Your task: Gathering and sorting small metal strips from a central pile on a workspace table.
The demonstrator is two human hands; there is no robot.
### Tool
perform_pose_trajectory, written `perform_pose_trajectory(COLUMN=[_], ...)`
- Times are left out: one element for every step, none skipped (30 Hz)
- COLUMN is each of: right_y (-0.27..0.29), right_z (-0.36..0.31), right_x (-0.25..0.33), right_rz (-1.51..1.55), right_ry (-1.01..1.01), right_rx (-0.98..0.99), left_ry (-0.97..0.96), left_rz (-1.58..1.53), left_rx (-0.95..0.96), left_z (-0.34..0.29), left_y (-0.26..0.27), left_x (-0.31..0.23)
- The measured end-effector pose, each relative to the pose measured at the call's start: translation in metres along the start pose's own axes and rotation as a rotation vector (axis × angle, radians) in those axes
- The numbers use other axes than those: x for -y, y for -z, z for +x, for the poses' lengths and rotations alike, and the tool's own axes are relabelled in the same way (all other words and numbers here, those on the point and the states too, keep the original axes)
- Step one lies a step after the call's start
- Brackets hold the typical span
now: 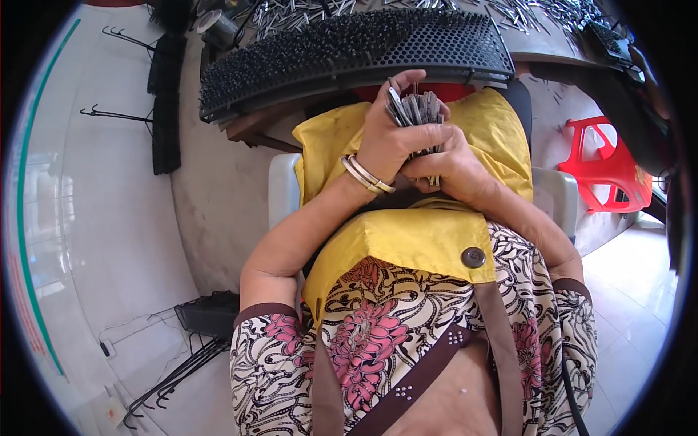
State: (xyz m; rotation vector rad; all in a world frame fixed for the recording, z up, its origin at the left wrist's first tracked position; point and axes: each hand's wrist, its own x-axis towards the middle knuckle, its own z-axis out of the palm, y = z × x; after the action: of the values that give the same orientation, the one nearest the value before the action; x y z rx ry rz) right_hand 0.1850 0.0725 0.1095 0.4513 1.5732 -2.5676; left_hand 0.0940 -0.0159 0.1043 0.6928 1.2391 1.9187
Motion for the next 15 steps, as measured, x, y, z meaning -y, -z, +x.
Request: perform_pose_trajectory(right_y=[0.0,0.0,0.0,0.001,0.002,0.001,0.001,0.0,0.001,0.002,0.003,0.003,0.003,0.003,0.003], right_z=[-0.002,-0.003,-0.005,-0.007,-0.009,-0.011,-0.012,-0.014,-0.014,-0.014,-0.013,-0.013,-0.011,-0.01,-0.009], right_x=[0.0,0.001,0.001,0.001,0.001,0.001,0.003,0.004,0.003,0.001,0.0,-0.001,-0.001,-0.002,-0.001], right_rz=[-0.004,-0.009,-0.005,-0.025,-0.045,-0.042,-0.038,-0.037,-0.036,-0.029,-0.021,-0.019,-0.057,-0.096,-0.095], right_ry=[0.03,0.061,0.068,0.084,0.098,0.104,0.104,0.104,0.107,0.093,0.077,0.076,0.102,0.127,0.121], right_rx=[-0.003,-0.004,-0.005,-0.015,-0.028,-0.031,-0.028,-0.024,-0.027,-0.025,-0.024,-0.027,-0.057,-0.086,-0.087], left_ry=[0.006,0.009,0.009,0.065,0.122,0.124,0.19,0.254,0.254,0.207,0.162,0.165,0.206,0.247,0.251], left_rz=[-0.041,-0.082,-0.076,-0.103,-0.132,-0.128,-0.116,-0.104,-0.102,-0.093,-0.085,-0.086,-0.102,-0.119,-0.122], left_rx=[-0.012,-0.026,-0.021,0.018,0.058,0.064,0.098,0.132,0.136,0.198,0.259,0.26,0.287,0.313,0.31], left_z=[-0.002,-0.004,-0.005,-0.006,-0.007,-0.007,-0.007,-0.008,-0.007,-0.006,-0.005,-0.004,-0.004,-0.004,-0.004], left_y=[-0.005,-0.008,-0.009,-0.009,-0.009,-0.009,-0.007,-0.007,-0.004,0.001,0.003,0.006,0.009,0.011,0.012], left_x=[-0.001,-0.003,-0.004,-0.005,-0.006,-0.007,-0.009,-0.01,-0.007,0.0,0.002,0.004,0.004,0.005,0.008])
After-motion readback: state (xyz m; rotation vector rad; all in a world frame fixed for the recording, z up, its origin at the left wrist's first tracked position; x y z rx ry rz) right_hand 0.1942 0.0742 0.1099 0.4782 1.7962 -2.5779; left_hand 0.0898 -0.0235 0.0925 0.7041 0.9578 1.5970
